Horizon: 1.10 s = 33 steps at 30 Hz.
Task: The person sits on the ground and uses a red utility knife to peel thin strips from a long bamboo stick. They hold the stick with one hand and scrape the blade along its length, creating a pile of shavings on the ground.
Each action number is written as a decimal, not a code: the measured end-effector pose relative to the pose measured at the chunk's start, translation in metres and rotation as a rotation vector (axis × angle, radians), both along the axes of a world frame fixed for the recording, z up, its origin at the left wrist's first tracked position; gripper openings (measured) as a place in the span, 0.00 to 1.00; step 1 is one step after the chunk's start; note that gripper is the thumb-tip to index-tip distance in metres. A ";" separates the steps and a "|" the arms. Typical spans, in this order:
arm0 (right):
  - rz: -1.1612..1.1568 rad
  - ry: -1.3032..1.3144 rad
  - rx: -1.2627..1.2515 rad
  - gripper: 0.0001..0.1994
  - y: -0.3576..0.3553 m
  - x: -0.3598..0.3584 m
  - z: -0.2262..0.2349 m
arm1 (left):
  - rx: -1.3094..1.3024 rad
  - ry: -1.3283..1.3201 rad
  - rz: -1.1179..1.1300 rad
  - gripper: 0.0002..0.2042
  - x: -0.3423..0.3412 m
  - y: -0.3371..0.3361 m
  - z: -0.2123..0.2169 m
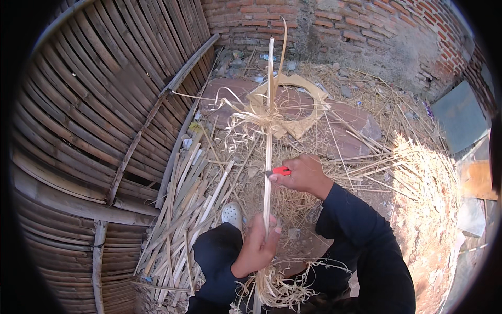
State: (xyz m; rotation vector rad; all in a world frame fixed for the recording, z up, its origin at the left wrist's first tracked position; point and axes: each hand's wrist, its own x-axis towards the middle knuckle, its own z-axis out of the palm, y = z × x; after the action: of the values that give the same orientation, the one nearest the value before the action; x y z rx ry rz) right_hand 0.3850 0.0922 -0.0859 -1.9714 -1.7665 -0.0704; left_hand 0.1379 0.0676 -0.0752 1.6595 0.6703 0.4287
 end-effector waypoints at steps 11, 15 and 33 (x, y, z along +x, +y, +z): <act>0.120 0.129 -0.236 0.34 -0.018 -0.023 0.004 | 0.072 0.003 0.017 0.08 -0.001 0.000 -0.005; -0.068 0.033 -0.229 0.34 0.008 0.022 0.008 | -0.058 0.048 -0.053 0.09 -0.003 -0.006 -0.002; -0.207 0.264 -0.208 0.35 0.019 0.049 0.003 | -0.005 -0.056 0.021 0.09 0.009 0.000 -0.017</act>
State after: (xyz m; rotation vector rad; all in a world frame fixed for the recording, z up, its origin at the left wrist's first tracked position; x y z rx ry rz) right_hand 0.4344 0.1114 -0.0833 -2.1900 -1.4466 0.3037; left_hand 0.1466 0.0676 -0.0922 1.6312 0.6472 0.4857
